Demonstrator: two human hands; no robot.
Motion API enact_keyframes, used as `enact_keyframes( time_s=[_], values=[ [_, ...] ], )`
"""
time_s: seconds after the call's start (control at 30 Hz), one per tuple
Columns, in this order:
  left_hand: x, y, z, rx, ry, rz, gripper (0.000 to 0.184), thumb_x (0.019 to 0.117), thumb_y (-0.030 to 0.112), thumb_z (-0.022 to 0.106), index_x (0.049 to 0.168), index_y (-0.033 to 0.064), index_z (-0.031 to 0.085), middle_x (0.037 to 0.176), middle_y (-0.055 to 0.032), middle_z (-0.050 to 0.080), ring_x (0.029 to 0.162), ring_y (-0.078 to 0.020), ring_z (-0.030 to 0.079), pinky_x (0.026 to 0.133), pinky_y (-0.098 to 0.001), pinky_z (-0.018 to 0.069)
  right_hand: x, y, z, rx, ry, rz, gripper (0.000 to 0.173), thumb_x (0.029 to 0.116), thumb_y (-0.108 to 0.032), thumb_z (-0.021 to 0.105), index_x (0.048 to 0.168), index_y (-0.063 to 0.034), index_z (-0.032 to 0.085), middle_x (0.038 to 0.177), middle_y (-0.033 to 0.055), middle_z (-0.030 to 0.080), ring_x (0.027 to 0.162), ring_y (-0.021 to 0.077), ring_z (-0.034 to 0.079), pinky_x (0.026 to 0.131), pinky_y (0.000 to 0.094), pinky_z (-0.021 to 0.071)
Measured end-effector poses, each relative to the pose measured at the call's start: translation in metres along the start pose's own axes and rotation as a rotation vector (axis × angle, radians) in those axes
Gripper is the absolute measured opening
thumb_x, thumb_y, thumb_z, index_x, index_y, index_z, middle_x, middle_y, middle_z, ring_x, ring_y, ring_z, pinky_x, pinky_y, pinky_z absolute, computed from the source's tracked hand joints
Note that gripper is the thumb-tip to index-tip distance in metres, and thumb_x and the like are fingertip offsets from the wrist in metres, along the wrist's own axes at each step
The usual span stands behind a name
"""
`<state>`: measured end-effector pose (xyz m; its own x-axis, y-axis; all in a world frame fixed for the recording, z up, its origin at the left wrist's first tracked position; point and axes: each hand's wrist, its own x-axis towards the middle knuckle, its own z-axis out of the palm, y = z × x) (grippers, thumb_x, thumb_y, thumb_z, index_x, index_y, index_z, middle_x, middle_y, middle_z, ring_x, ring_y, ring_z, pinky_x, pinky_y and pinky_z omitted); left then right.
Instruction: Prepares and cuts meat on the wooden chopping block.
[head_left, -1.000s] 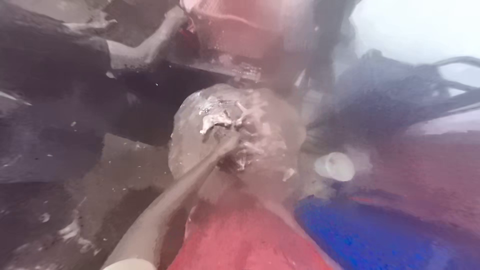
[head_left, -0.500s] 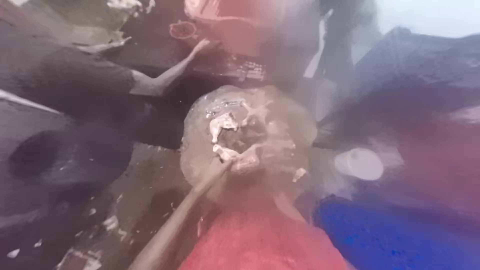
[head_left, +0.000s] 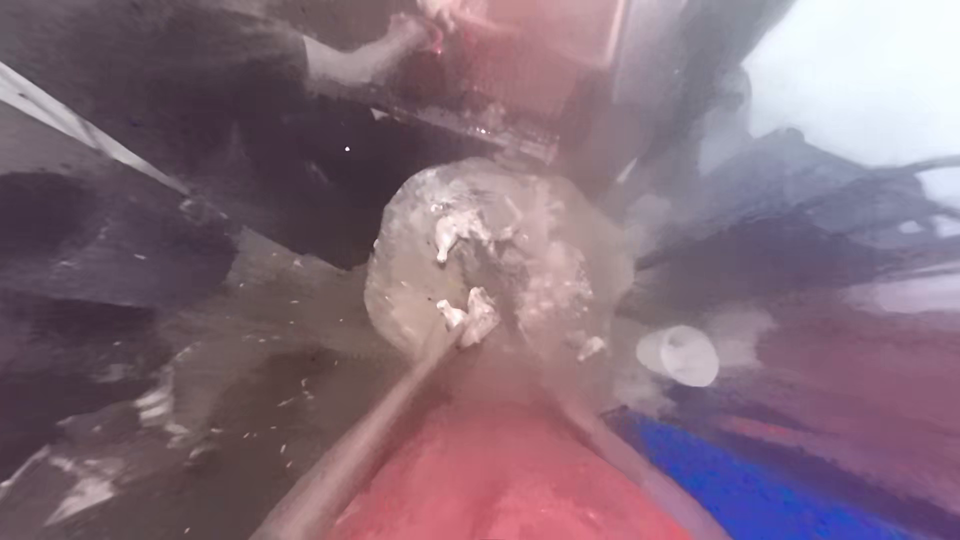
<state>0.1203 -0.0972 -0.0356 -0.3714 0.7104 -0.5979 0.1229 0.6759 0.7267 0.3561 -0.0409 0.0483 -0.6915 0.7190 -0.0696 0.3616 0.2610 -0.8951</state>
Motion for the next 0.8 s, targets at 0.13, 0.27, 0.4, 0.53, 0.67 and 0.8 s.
enact_keyframes(
  time_s=[0.13,0.27,0.4,0.53,0.67,0.8],
  values=[
    [-0.005,0.004,-0.018,0.020,0.099,0.001,0.059,0.1038,0.038,0.058,0.145,-0.0019,0.045,0.129,-0.0242,0.062,0.118,-0.0335,0.063,0.103,-0.0523,0.0493,0.014,0.042,0.009,-0.076,-0.310,0.033,0.050,0.0992,0.003,0.048,0.147,-0.0088,0.054,0.143,0.0120,0.060,0.126,0.0196,0.062,0.108,0.0380,0.0497],
    [-0.023,0.001,-0.045,-0.001,0.060,-0.029,0.056,0.1038,0.034,0.059,0.145,-0.0015,0.046,0.128,-0.0255,0.062,0.118,-0.0347,0.062,0.103,-0.0534,0.0484,-0.008,0.028,0.010,-0.023,-0.247,0.023,0.048,0.0985,0.001,0.048,0.145,-0.0075,0.056,0.142,0.0127,0.060,0.124,0.0180,0.062,0.107,0.0349,0.0501],
    [-0.041,-0.022,-0.044,-0.035,-0.085,-0.007,0.051,0.1030,0.033,0.059,0.141,0.0006,0.050,0.118,-0.0199,0.066,0.106,-0.0268,0.067,0.095,-0.0473,0.0541,-0.024,0.057,0.022,-0.061,-0.117,0.096,0.050,0.0966,0.003,0.046,0.145,-0.0030,0.054,0.145,0.0170,0.057,0.129,0.0236,0.059,0.110,0.0378,0.0476],
    [-0.051,-0.036,-0.023,-0.141,-0.172,-0.019,0.051,0.1024,0.034,0.060,0.141,0.0025,0.050,0.115,-0.0173,0.068,0.100,-0.0239,0.069,0.091,-0.0457,0.0575,-0.015,0.033,0.006,-0.044,-0.148,0.119,0.050,0.0976,0.003,0.047,0.145,-0.0086,0.055,0.136,0.0119,0.063,0.114,0.0166,0.066,0.099,0.0345,0.0547],
    [-0.060,-0.030,-0.016,-0.141,-0.177,-0.008,0.053,0.1033,0.038,0.059,0.143,0.0041,0.048,0.116,-0.0164,0.068,0.099,-0.0231,0.070,0.090,-0.0456,0.0580,-0.017,-0.021,0.008,0.033,-0.081,0.030,0.038,0.0943,-0.006,0.055,0.131,-0.0021,0.066,0.116,0.0128,0.070,0.099,0.0131,0.068,0.091,0.0322,0.0574],
    [-0.059,-0.024,-0.017,-0.068,-0.192,-0.015,0.054,0.1019,0.038,0.060,0.144,0.0058,0.049,0.119,-0.0163,0.067,0.105,-0.0241,0.069,0.094,-0.0476,0.0565,-0.005,0.011,0.025,-0.124,-0.234,0.092,0.046,0.0995,-0.005,0.051,0.144,-0.0116,0.058,0.137,0.0123,0.064,0.121,0.0201,0.064,0.107,0.0383,0.0506]
  ],
)
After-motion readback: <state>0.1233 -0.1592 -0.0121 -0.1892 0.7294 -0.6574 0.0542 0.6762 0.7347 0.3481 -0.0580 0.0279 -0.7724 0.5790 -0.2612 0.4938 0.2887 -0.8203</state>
